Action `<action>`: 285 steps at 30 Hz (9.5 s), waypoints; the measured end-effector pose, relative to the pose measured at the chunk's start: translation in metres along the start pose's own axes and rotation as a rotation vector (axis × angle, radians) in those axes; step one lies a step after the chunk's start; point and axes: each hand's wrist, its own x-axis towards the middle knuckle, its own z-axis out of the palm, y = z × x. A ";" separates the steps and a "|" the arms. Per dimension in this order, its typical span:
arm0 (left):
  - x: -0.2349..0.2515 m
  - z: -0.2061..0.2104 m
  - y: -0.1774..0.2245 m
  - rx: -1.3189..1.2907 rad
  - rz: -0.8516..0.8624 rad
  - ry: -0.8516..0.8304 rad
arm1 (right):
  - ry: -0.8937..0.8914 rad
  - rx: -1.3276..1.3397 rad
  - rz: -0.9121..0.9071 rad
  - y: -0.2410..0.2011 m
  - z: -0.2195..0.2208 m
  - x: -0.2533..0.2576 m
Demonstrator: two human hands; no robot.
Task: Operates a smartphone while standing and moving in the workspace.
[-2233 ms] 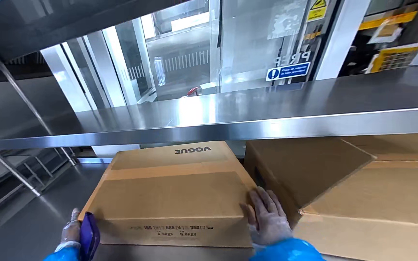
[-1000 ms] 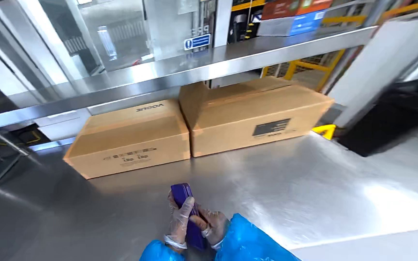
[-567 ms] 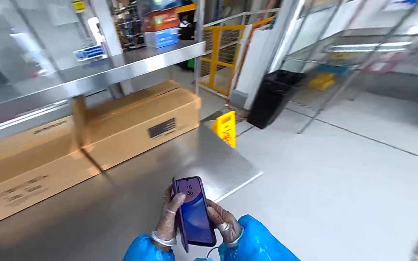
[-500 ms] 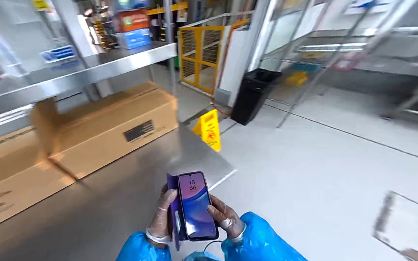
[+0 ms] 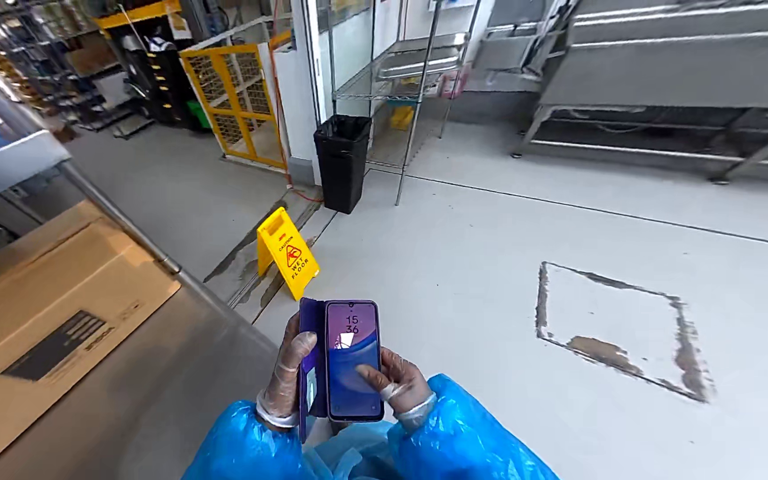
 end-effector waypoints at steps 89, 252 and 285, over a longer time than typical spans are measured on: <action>1.181 -0.083 0.223 -0.028 0.481 0.647 | -0.481 -0.118 -0.066 -0.233 -0.026 1.289; 1.390 -0.331 0.418 -0.077 0.558 0.631 | -0.464 -0.206 -0.035 -0.258 0.245 1.543; 1.396 -0.313 0.411 -0.048 0.491 0.623 | -0.378 -0.133 -0.019 -0.260 0.249 1.555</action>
